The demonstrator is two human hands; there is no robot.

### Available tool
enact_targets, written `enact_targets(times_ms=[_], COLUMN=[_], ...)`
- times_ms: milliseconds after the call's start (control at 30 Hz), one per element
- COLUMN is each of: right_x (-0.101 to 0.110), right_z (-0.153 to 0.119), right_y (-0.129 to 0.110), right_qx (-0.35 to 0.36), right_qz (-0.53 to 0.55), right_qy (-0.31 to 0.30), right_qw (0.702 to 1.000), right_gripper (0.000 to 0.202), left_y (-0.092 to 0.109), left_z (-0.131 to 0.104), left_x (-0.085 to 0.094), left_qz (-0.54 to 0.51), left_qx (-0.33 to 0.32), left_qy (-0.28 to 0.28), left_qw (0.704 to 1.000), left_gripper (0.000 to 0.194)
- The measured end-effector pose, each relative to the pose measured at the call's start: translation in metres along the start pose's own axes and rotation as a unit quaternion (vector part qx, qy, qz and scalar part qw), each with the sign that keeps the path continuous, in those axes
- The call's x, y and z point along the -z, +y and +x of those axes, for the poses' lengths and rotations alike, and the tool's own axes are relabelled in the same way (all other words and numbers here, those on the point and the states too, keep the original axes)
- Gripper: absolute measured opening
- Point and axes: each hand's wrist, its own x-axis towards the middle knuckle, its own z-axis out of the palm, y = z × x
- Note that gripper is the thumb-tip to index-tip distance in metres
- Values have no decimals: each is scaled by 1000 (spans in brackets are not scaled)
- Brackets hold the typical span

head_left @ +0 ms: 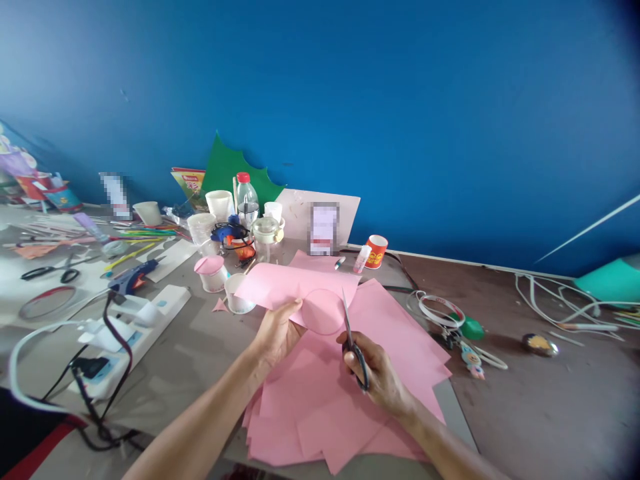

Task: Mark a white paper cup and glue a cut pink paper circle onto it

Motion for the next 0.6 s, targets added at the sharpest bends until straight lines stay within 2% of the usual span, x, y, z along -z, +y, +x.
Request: enact_targets(times_ms=[267,600], right_x=[0,0], right_z=[0,-2], right_y=[-2,0], right_qx=[1,-9], right_qz=[-5,3], right_qy=[-11,-21], right_qw=[1000,1000], right_gripper=[41,41], left_y=[2,4], left_z=[2,3], left_x=[-2,-2], left_qz=[-16,-8], left_qx=[-26,-23], left_qy=[34,37], left_qw=[999,999], left_gripper=[18,15])
